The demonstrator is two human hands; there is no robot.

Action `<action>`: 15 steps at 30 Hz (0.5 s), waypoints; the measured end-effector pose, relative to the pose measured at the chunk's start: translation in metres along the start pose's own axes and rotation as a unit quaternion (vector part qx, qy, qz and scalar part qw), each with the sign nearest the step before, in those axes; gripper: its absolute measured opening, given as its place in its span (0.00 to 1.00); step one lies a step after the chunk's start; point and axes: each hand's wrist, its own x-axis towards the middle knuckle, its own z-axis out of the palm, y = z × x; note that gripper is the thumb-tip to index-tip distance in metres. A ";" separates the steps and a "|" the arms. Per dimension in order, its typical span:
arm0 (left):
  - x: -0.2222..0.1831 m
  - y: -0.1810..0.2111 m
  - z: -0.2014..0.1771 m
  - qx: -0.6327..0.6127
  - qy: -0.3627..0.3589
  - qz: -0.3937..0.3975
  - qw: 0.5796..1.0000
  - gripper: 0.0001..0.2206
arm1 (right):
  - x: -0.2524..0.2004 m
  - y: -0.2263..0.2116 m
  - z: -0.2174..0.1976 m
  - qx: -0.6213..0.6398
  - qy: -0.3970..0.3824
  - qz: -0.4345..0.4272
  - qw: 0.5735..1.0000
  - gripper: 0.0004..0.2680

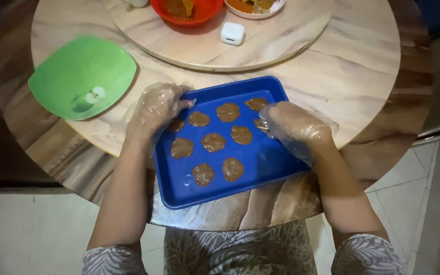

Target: Using a small wooden stick to shape and create indentations in small portions of dough arranged in a tray.

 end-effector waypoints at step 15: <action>0.003 0.003 -0.004 -0.008 -0.037 -0.029 0.999 0.18 | -0.010 -0.019 -0.014 0.005 -0.027 0.030 0.999 0.14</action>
